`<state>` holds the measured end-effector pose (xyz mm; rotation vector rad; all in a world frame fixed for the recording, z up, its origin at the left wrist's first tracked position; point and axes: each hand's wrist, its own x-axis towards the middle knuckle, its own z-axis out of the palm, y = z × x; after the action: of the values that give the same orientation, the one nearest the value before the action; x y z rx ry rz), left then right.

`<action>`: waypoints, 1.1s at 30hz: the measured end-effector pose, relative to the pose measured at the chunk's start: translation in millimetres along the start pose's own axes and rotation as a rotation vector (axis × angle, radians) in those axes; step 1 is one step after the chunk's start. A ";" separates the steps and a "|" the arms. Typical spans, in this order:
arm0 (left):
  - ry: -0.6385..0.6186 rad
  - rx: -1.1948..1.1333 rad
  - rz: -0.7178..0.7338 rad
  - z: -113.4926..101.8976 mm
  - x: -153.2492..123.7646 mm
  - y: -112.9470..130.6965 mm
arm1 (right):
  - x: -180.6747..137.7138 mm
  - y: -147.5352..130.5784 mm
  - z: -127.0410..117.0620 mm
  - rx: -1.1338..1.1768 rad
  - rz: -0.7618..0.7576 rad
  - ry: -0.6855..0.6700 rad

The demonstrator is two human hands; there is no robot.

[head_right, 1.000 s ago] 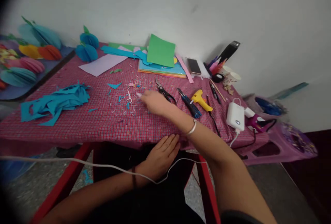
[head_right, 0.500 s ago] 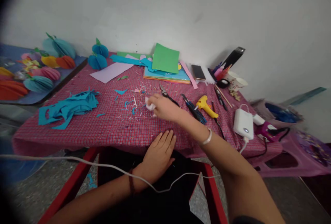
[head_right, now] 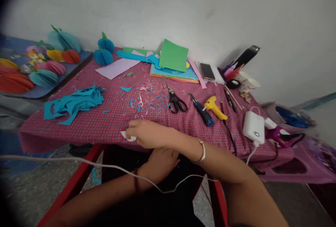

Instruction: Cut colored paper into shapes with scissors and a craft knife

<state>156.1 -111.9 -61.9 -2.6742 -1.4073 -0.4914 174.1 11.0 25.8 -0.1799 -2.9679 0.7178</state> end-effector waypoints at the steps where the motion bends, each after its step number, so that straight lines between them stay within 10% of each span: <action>1: 0.006 0.004 0.001 0.5 0.2 0.1 | 3.6 4.5 1.2 -0.006 0.010 -0.010; 5: 0.037 0.037 0.014 2.4 1.5 -0.9 | 9.1 35.6 -17.2 -0.205 0.403 0.182; 11: 0.054 0.008 0.043 9.7 -1.4 -2.1 | 27.7 15.3 -1.8 0.009 0.007 0.047; 16: 0.049 0.012 0.050 -5.8 13.3 -1.4 | 28.1 48.1 -22.1 -0.150 0.377 0.119; 19: 0.023 -0.051 0.192 -33.1 20.2 -20.1 | 33.8 49.6 -43.3 -0.150 0.348 0.216; 26: -0.177 -0.106 0.147 -77.3 -52.9 -112.8 | 73.0 -2.2 9.1 -0.139 0.076 0.071; 33: -0.169 -0.067 0.130 -73.7 -92.8 -133.7 | 40.2 39.3 -14.4 -0.400 0.482 0.119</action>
<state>-19.6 -124.2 -32.0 -2.8976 -1.2648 -0.3128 139.6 57.5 22.6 -0.9488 -2.9320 0.1180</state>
